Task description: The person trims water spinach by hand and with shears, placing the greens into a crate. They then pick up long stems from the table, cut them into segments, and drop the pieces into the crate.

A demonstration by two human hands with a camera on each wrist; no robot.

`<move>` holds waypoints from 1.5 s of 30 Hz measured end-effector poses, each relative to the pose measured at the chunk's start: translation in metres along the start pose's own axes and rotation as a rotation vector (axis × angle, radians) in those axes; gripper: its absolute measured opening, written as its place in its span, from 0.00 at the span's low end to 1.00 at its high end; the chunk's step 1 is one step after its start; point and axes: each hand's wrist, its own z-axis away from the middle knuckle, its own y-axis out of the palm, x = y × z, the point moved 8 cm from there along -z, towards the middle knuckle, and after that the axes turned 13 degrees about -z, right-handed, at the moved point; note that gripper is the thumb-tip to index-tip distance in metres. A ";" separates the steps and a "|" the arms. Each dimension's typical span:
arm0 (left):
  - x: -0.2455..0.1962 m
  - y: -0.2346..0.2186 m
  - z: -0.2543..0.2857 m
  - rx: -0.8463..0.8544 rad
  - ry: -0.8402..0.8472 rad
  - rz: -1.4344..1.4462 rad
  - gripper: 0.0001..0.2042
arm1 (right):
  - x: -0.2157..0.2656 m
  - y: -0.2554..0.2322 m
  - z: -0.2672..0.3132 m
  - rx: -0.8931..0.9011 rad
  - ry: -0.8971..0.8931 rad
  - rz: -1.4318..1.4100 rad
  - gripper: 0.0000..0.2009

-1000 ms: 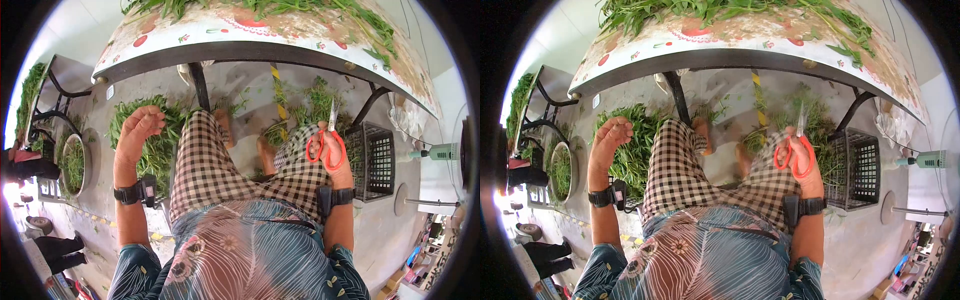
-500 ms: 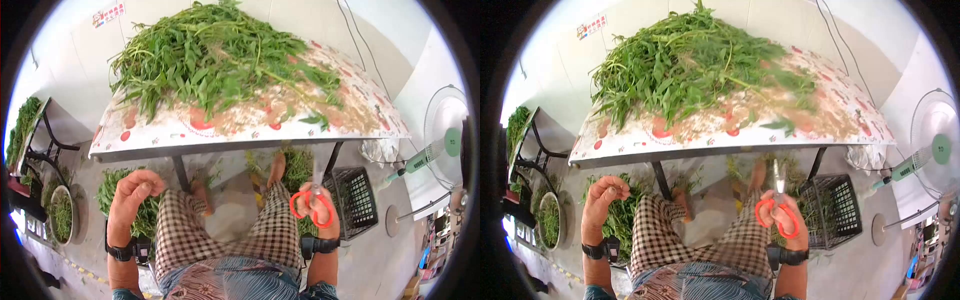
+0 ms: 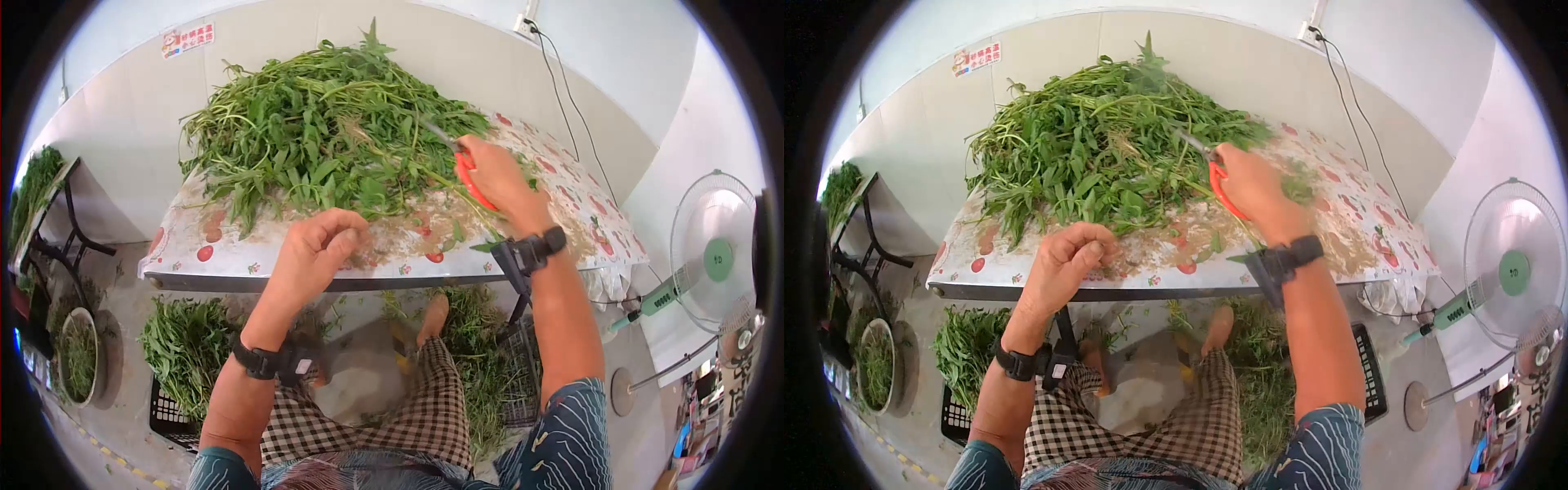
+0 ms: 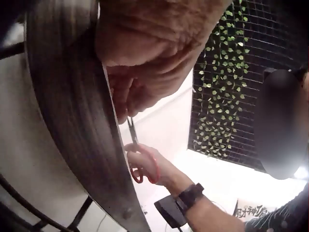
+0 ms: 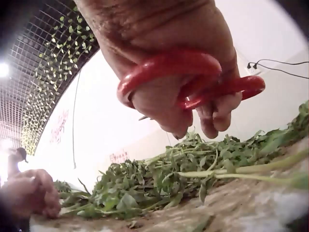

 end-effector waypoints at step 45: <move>0.005 -0.002 -0.013 0.059 -0.025 0.165 0.09 | 0.020 -0.022 0.092 -0.278 -0.324 -0.353 0.19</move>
